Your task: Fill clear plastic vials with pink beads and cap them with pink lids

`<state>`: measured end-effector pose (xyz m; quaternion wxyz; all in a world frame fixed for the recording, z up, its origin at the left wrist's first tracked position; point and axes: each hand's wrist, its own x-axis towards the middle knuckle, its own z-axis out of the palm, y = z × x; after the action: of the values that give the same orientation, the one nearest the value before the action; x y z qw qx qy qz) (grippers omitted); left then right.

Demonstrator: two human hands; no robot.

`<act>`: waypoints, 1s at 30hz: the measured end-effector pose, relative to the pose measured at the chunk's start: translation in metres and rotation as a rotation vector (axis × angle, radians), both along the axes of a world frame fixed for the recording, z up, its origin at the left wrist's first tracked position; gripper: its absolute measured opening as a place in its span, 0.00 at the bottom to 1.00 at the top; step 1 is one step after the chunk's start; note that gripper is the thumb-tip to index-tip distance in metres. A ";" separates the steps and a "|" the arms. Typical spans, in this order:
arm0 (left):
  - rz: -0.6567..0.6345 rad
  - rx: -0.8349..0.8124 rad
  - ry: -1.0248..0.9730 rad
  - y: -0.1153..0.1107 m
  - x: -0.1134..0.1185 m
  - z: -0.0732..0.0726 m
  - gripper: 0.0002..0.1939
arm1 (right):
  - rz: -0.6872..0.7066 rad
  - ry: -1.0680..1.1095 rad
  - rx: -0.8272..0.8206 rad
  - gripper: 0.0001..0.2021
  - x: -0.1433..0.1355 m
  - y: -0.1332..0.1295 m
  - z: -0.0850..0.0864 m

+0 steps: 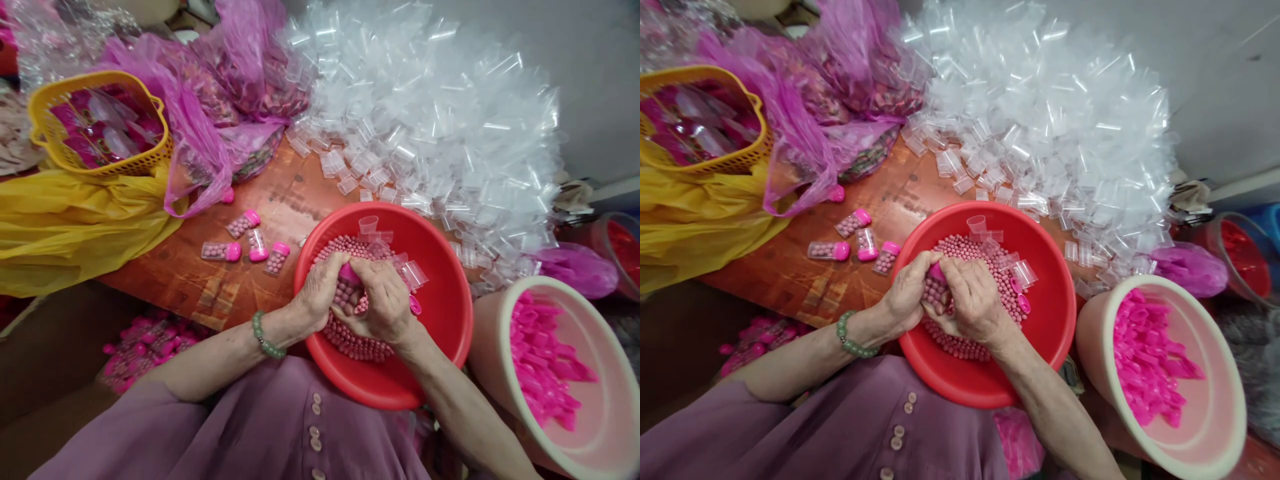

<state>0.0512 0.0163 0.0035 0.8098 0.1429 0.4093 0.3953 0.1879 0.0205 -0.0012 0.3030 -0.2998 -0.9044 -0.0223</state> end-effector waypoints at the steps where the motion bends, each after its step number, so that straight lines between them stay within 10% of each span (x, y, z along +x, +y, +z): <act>1: 0.014 -0.009 0.006 0.000 0.000 -0.001 0.21 | 0.004 0.013 -0.014 0.37 0.000 0.000 -0.001; 11: 0.051 0.262 0.004 0.005 -0.029 0.005 0.26 | -0.030 -0.055 -0.401 0.43 0.021 0.011 0.012; 16: 0.391 0.574 0.633 0.007 -0.088 0.000 0.23 | -0.336 -0.308 -0.561 0.20 0.065 0.014 0.014; 22: 0.196 0.927 1.596 0.020 -0.146 -0.017 0.21 | -0.655 -0.624 -0.600 0.11 0.089 0.025 0.015; 26: 0.165 0.971 1.457 0.014 -0.122 -0.012 0.20 | -0.641 -0.702 -0.666 0.10 0.083 0.036 0.021; 30: 0.034 1.371 1.297 0.006 -0.070 -0.008 0.12 | -0.693 -0.717 -0.703 0.11 0.067 0.050 0.019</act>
<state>-0.0193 0.0222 -0.0049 0.1576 0.7741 0.4605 0.4047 0.2545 0.0705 0.0180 -0.1623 -0.6323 -0.7532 0.0805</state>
